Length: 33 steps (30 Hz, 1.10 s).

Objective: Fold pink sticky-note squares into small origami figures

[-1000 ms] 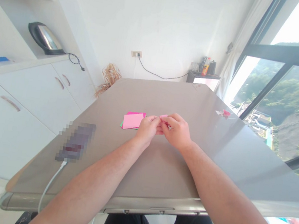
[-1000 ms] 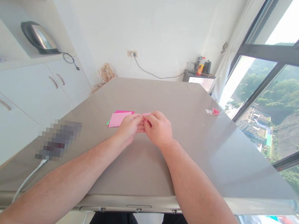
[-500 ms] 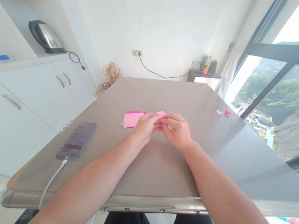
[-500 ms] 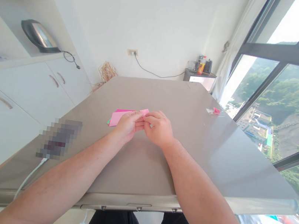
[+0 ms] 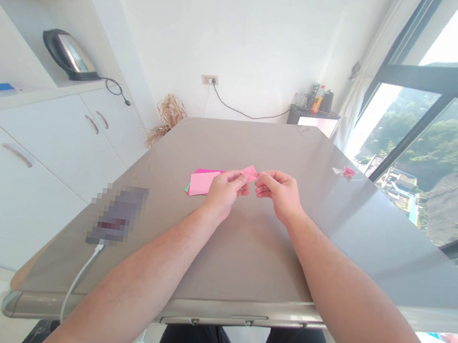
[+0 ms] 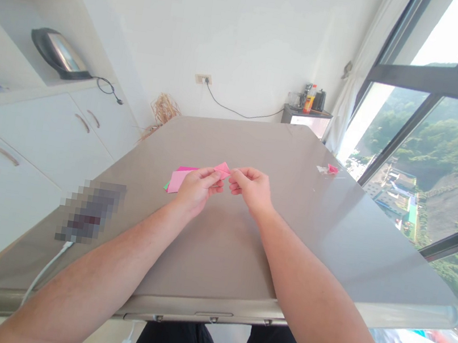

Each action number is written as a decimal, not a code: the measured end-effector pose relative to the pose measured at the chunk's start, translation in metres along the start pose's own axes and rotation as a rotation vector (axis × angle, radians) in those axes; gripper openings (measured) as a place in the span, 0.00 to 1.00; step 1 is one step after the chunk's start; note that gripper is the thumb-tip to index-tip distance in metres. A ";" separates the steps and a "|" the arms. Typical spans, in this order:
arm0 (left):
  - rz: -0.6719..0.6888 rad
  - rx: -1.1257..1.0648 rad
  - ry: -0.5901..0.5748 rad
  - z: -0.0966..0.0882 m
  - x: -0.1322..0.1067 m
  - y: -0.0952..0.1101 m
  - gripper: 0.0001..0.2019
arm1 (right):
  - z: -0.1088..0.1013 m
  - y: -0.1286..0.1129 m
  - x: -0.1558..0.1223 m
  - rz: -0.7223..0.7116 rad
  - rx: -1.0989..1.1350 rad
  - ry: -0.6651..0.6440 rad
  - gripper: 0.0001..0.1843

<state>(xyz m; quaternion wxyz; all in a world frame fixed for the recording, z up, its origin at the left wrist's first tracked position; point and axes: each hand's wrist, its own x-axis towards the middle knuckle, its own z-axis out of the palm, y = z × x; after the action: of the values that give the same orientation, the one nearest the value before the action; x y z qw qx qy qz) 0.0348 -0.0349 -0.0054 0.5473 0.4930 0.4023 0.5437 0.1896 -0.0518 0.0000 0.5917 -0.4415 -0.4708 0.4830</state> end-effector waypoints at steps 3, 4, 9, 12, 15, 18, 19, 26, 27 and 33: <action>0.037 0.031 -0.023 0.002 -0.001 0.000 0.09 | 0.003 -0.001 -0.002 0.012 0.014 -0.017 0.10; 0.045 0.039 -0.022 0.002 -0.002 0.000 0.09 | 0.004 -0.002 -0.003 0.007 0.008 -0.011 0.10; 0.061 0.068 -0.020 0.003 -0.004 0.002 0.10 | 0.006 -0.002 -0.003 -0.038 -0.090 0.034 0.11; 0.068 0.061 -0.017 0.003 -0.004 0.002 0.11 | 0.006 -0.001 -0.003 -0.052 -0.138 0.033 0.11; 0.064 0.050 -0.004 0.002 -0.003 0.002 0.11 | 0.006 -0.003 -0.004 -0.064 -0.166 0.034 0.12; 0.074 0.062 -0.004 0.001 -0.002 0.001 0.10 | 0.006 -0.005 -0.005 -0.070 -0.215 0.044 0.13; 0.074 0.071 -0.005 0.001 -0.002 0.001 0.09 | 0.006 -0.006 -0.006 -0.071 -0.236 0.047 0.13; 0.086 0.123 -0.012 0.000 0.001 0.000 0.10 | 0.004 -0.006 -0.005 -0.089 -0.336 0.053 0.11; 0.094 0.133 -0.013 -0.001 0.002 0.000 0.11 | 0.004 -0.006 -0.005 -0.096 -0.349 0.057 0.11; 0.119 0.177 -0.014 -0.002 0.002 -0.003 0.13 | 0.002 -0.003 -0.004 -0.124 -0.408 0.062 0.11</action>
<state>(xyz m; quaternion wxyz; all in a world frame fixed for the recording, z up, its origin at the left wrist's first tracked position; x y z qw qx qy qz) 0.0334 -0.0325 -0.0081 0.4712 0.5663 0.4149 0.5340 0.1875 -0.0560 0.0027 0.5330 -0.5367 -0.5667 0.3266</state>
